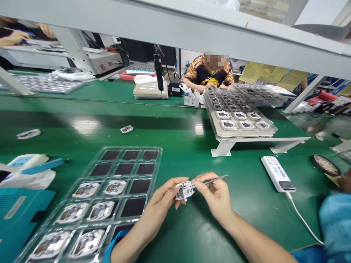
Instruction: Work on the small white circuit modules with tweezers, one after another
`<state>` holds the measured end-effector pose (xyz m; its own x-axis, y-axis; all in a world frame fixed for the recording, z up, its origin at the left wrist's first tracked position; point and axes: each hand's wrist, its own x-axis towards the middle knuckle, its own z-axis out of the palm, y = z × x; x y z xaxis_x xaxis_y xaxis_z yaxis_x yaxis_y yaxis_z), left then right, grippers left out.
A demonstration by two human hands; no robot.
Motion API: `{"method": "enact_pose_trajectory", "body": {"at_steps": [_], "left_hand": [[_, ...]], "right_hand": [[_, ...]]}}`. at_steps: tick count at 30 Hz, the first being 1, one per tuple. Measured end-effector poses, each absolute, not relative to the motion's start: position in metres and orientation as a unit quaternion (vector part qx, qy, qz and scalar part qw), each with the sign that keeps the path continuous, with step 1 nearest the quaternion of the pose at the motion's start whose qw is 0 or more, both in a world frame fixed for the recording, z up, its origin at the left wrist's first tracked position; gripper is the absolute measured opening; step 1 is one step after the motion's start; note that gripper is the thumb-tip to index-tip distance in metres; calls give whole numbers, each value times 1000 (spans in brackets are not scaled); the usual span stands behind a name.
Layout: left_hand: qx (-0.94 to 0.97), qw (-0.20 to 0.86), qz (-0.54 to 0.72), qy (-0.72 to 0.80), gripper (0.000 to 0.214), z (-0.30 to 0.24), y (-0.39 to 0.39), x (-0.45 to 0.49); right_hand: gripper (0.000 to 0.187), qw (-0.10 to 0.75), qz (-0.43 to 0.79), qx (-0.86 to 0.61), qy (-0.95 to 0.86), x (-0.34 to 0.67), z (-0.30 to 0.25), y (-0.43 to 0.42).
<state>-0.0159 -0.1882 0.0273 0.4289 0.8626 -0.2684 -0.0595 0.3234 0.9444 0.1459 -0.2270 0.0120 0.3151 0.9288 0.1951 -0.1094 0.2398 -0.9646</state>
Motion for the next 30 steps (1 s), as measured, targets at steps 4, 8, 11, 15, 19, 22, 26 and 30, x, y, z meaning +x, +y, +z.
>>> {"method": "enact_pose_trajectory", "body": {"at_steps": [4,8,11,15,19,22,26,30], "left_hand": [[493,689,329,417,34,27,-189,-16],[513,675,326,418,35,26,-189,-16],[536,660,321,418,35,25,-187,-17],[564,651,296,414,36,23,-187,-17],[589,631,283,418,37,21,-186,-17],[578,630,292,428,38,22,-186,-17],[550,651,307,424,35,25,-188,-16],[546,664,311,406,31,25,-189,-15]], "right_hand": [[5,650,375,-457,-477,146,16,-227],[4,646,358,-454,-498,146,17,-226],[6,639,360,-461,-500,148,16,-225],[15,609,391,-494,-481,153,16,-222],[26,576,460,-500,-454,157,17,-220],[26,590,453,-500,-444,155,18,-220],[18,632,398,-499,-439,152,17,-222],[13,631,384,-505,-446,151,16,-223]]}}
